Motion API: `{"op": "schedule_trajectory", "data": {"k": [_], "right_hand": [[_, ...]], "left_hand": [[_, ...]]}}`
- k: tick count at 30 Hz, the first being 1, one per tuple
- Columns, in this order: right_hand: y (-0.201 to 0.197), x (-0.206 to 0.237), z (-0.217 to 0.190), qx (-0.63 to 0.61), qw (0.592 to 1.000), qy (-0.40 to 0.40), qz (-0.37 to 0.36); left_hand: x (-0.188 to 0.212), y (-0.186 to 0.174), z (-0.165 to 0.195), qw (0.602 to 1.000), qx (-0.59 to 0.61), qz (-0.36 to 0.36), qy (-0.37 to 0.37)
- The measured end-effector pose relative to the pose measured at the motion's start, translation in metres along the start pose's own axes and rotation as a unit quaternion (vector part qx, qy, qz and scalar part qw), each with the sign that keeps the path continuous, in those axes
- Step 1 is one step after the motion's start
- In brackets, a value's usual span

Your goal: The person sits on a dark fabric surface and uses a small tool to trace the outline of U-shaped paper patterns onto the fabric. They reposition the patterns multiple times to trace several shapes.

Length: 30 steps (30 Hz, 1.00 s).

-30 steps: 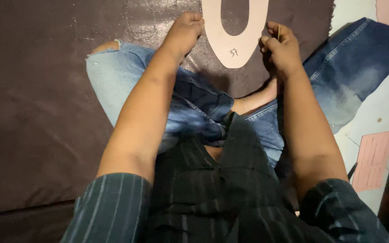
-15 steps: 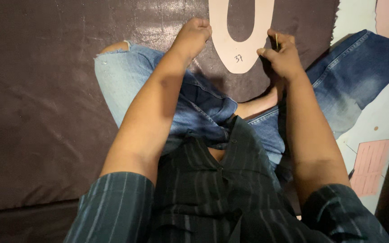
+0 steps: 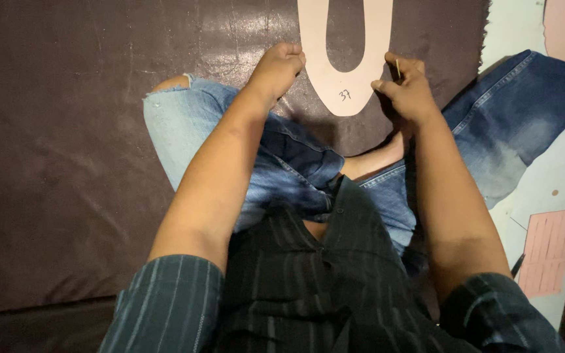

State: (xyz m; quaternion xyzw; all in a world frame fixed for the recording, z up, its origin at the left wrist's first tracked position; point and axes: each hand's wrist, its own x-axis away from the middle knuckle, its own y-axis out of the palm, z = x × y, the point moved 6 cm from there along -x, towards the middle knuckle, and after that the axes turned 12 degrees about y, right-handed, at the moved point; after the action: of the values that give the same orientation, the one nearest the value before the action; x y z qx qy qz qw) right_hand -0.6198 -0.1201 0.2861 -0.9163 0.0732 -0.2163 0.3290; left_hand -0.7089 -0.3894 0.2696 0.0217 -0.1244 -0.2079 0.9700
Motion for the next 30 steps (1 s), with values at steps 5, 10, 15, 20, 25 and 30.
{"op": "schedule_trajectory", "data": {"k": [5, 10, 15, 20, 25, 30], "right_hand": [[0.001, 0.002, 0.002, 0.015, 1.000, 0.027, 0.005], [0.002, 0.004, -0.001, 0.005, 0.999, 0.030, 0.010], [0.004, 0.005, -0.004, 0.020, 1.000, 0.007, 0.019], [0.003, 0.006, -0.006, 0.020, 0.999, -0.017, 0.023], [0.005, 0.007, 0.006, -0.219, 0.972, 0.089, -0.007], [0.004, 0.008, 0.004, -0.229, 0.971, 0.068, 0.006]], "left_hand": [[-0.001, 0.002, 0.000, 1.000, 0.008, -0.004, 0.022], [0.001, 0.002, -0.001, 1.000, 0.012, -0.012, 0.019], [0.002, 0.002, -0.001, 0.999, 0.032, -0.015, 0.027], [0.004, 0.001, -0.003, 1.000, 0.013, -0.011, 0.010], [0.016, -0.011, 0.004, 0.983, -0.165, 0.056, 0.059], [0.024, -0.003, 0.012, 0.882, -0.465, 0.021, 0.073]]}}
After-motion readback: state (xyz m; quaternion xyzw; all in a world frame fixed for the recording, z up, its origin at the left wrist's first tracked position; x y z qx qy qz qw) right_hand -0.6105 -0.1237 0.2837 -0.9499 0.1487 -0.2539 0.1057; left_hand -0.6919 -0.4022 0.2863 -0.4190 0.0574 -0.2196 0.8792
